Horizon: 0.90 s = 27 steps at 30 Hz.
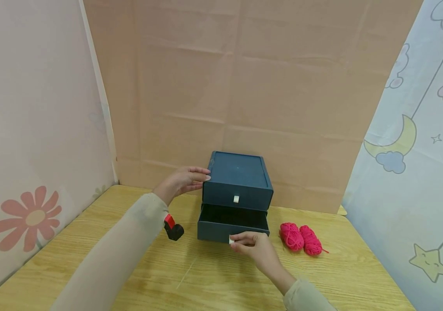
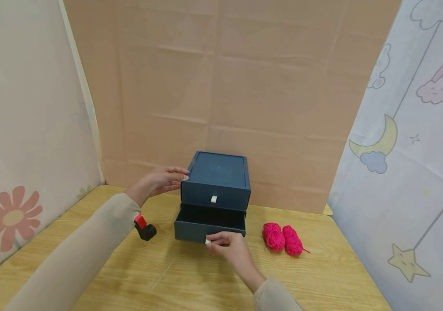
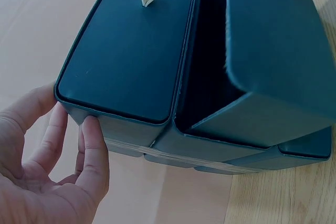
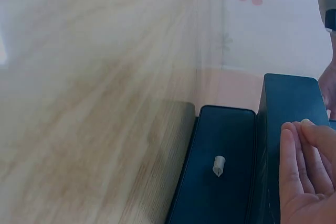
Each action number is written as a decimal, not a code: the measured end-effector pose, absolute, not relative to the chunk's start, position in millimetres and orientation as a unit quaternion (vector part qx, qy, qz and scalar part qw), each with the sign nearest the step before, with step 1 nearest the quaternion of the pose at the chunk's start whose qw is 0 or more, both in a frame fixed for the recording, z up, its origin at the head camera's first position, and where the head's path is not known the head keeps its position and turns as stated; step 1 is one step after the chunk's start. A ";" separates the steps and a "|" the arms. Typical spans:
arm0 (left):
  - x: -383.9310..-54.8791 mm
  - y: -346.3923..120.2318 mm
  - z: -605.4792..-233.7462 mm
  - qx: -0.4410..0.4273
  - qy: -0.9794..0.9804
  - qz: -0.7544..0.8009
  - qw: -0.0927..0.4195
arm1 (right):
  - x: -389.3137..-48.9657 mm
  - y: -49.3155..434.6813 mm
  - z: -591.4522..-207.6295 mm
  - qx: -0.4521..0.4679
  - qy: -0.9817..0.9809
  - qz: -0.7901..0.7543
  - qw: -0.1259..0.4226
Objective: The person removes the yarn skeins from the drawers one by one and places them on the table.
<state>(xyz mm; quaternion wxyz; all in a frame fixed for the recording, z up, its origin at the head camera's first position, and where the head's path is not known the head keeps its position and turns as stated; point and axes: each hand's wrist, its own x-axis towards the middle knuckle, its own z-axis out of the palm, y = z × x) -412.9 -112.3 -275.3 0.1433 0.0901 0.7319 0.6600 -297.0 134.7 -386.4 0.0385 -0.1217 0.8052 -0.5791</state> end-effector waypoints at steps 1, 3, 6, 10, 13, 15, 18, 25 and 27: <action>-413.0 -112.2 -275.3 0.089 0.732 0.660 0.143 | -294.9 134.4 -386.3 -0.120 0.808 -0.576 0.038; -413.0 -111.8 -275.0 0.087 0.733 0.660 0.142 | -291.3 133.8 -386.0 -0.117 0.810 -0.573 0.039; -412.8 -111.2 -274.7 0.081 0.734 0.659 0.140 | -286.0 133.1 -385.6 -0.115 0.814 -0.567 0.041; -412.4 -110.9 -274.4 0.077 0.737 0.657 0.138 | -279.0 132.2 -385.6 -0.115 0.820 -0.560 0.040; -412.4 -111.0 -274.6 0.079 0.737 0.657 0.138 | -274.8 131.9 -385.8 -0.115 0.820 -0.560 0.041; -412.5 -111.1 -274.8 0.080 0.737 0.657 0.137 | -272.3 131.8 -385.9 -0.115 0.821 -0.557 0.040; -412.5 -111.3 -275.1 0.084 0.737 0.656 0.137 | -268.7 131.5 -385.8 -0.117 0.821 -0.557 0.041; -411.8 -112.1 -275.0 0.086 0.738 0.655 0.137 | -261.1 130.9 -386.1 -0.117 0.807 -0.576 0.060; -411.4 -112.3 -274.8 0.086 0.739 0.654 0.137 | -258.5 130.6 -386.1 -0.118 0.808 -0.574 0.060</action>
